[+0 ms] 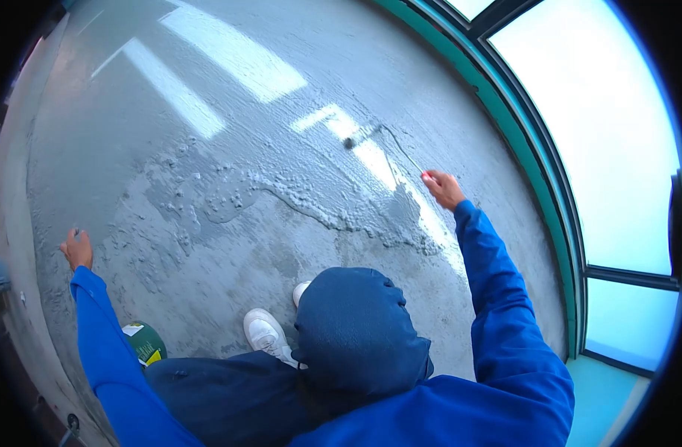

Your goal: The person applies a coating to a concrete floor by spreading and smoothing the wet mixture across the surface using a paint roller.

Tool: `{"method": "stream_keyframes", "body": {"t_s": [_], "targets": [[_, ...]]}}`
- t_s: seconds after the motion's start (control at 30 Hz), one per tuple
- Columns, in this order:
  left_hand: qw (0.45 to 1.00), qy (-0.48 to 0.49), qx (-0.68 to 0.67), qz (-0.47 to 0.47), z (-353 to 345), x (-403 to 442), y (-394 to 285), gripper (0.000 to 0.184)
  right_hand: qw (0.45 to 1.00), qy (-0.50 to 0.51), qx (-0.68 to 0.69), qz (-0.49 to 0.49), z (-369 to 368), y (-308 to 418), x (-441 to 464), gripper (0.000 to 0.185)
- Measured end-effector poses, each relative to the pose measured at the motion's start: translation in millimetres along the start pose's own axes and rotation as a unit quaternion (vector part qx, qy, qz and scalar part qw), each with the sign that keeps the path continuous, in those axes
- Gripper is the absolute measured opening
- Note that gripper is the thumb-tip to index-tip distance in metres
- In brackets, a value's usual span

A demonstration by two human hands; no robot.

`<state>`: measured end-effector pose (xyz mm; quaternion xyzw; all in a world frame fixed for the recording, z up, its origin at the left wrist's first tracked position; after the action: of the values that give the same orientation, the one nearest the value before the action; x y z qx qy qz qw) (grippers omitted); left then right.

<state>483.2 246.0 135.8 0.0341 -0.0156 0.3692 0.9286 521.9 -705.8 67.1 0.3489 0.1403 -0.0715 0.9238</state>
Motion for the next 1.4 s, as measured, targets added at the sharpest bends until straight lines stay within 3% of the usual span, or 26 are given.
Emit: {"method": "stream_keyframes", "body": {"t_s": [0.2,0.27,0.4,0.5,0.83,0.9,0.97,1.13,1.2,1.33,1.4], "targets": [[0.999,-0.006,0.029,0.02,27.8,-12.6,13.8,0.041,0.996,0.05,0.071,-0.003,-12.9,84.9,145.1,0.038],[1.0,-0.013,0.025,0.009,33.2,-12.9,18.0,0.04,0.997,0.024,0.069,0.039,-10.4,105.1,178.4,0.04],[0.999,-0.03,0.031,-0.001,43.7,-8.6,27.8,0.038,0.999,0.029,0.043,-0.003,-3.9,94.4,200.3,0.041],[0.998,-0.032,0.048,-0.001,46.4,-11.4,36.1,0.037,0.997,0.024,-0.031,0.059,17.7,69.1,181.7,0.042],[0.998,-0.044,0.026,-0.03,38.8,21.3,12.6,0.039,0.996,0.029,-0.082,-0.017,99.0,-105.2,-10.1,0.038],[0.996,-0.054,0.051,-0.042,45.2,22.9,-2.4,0.039,0.995,0.022,-0.071,-0.069,116.2,-136.7,-57.1,0.037],[0.995,-0.069,0.054,-0.054,49.8,25.5,-11.7,0.04,0.995,0.029,-0.07,-0.059,130.7,-189.4,-97.0,0.03],[0.995,-0.08,0.034,-0.049,60.3,28.5,3.3,0.039,0.975,0.03,-0.012,-0.218,166.5,-255.6,-194.5,0.028],[0.992,-0.073,0.054,-0.086,72.9,27.2,-6.9,0.038,0.969,0.03,0.006,-0.246,164.9,-261.4,-204.3,0.028],[0.972,-0.077,0.096,-0.2,104.5,17.2,-52.7,0.035,0.982,0.037,0.022,-0.186,130.9,-228.5,-141.1,0.031],[0.96,-0.054,0.064,-0.266,137.3,-28.7,-113.2,0.031,0.995,0.021,-0.018,-0.095,112.3,-190.5,-83.3,0.032]]}}
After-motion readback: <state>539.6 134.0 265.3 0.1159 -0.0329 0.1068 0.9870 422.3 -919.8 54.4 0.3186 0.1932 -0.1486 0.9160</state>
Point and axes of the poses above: each hand's wrist, its own x-axis towards the middle knuckle, its own z-axis out of the back of the hand, y = z × x, the point moved 10 cm from there along x, towards the middle knuckle, and after that the axes turned 8 degrees about x, right-handed, at the moved point
